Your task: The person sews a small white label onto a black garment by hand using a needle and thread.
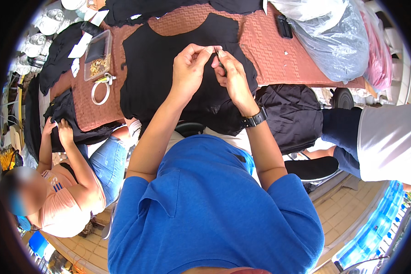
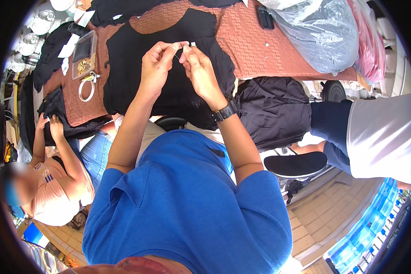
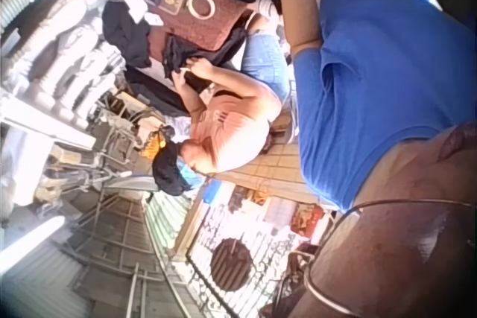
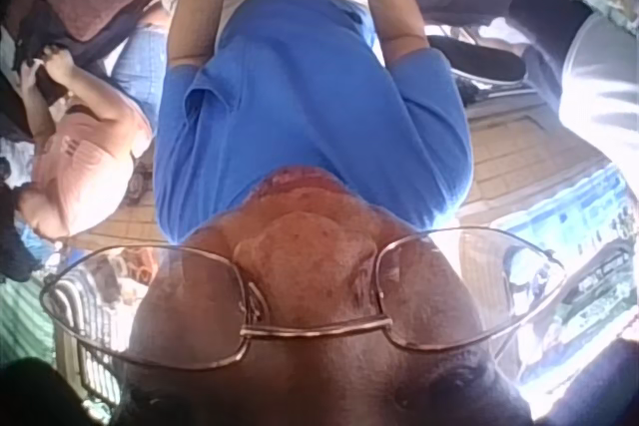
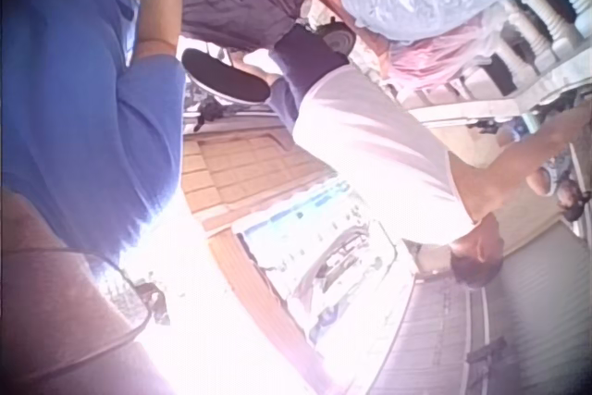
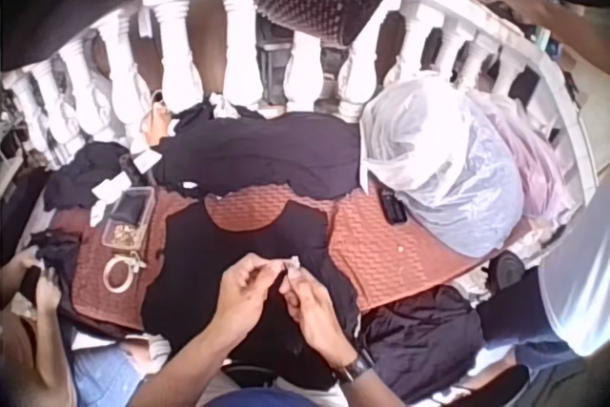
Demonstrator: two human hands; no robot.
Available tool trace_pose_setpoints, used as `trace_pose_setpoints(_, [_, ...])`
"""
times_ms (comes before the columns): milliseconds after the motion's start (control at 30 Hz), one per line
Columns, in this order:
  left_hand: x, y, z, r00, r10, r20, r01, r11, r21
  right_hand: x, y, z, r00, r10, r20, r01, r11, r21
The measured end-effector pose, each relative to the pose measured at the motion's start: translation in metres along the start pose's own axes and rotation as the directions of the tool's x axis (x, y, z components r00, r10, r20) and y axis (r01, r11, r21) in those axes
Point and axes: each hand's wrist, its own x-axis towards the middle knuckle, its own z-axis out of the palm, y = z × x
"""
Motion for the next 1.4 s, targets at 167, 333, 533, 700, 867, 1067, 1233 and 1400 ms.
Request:
trace_pose_setpoints(167, [-0.005,0.006,0.004,0.999,-0.053,0.012,0.053,0.997,0.057,0.002,0.003,-0.001,1.0,0.008,0.0,-0.008,0.994,0.107])
trace_pose_setpoints(333, [-0.007,0.008,0.006,0.999,-0.026,0.043,0.024,0.998,0.054,0.003,0.005,-0.005,1.0,0.009,0.001,-0.009,0.991,0.135])
trace_pose_setpoints(533, [-0.007,0.005,0.008,0.998,-0.017,0.059,0.015,0.999,0.038,0.004,0.006,-0.008,0.999,0.036,0.007,-0.037,0.984,0.176])
trace_pose_setpoints(700, [-0.006,0.005,0.009,0.997,-0.03,0.071,0.027,0.999,0.034,0.004,0.006,-0.007,0.999,0.036,-0.011,-0.034,0.984,0.172])
trace_pose_setpoints(867, [-0.006,-0.002,0.009,0.998,-0.019,0.067,0.015,0.998,0.064,0.006,0.01,-0.008,1.0,0.031,-0.004,-0.03,0.981,0.19])
trace_pose_setpoints(1067, [-0.008,-0.006,0.011,0.996,0.047,0.082,-0.047,0.999,0.003,0.007,0.01,-0.011,0.998,0.05,0.03,-0.055,0.974,0.219])
trace_pose_setpoints(1233, [-0.008,-0.008,0.008,0.995,0.039,0.097,-0.037,0.999,-0.024,0.005,0.01,-0.012,0.993,0.038,0.112,-0.071,0.949,0.306])
trace_pose_setpoints(1400, [-0.007,-0.012,0.004,0.998,0.035,0.054,-0.039,0.997,0.065,0.006,0.011,-0.013,0.991,0.055,0.123,-0.092,0.944,0.318])
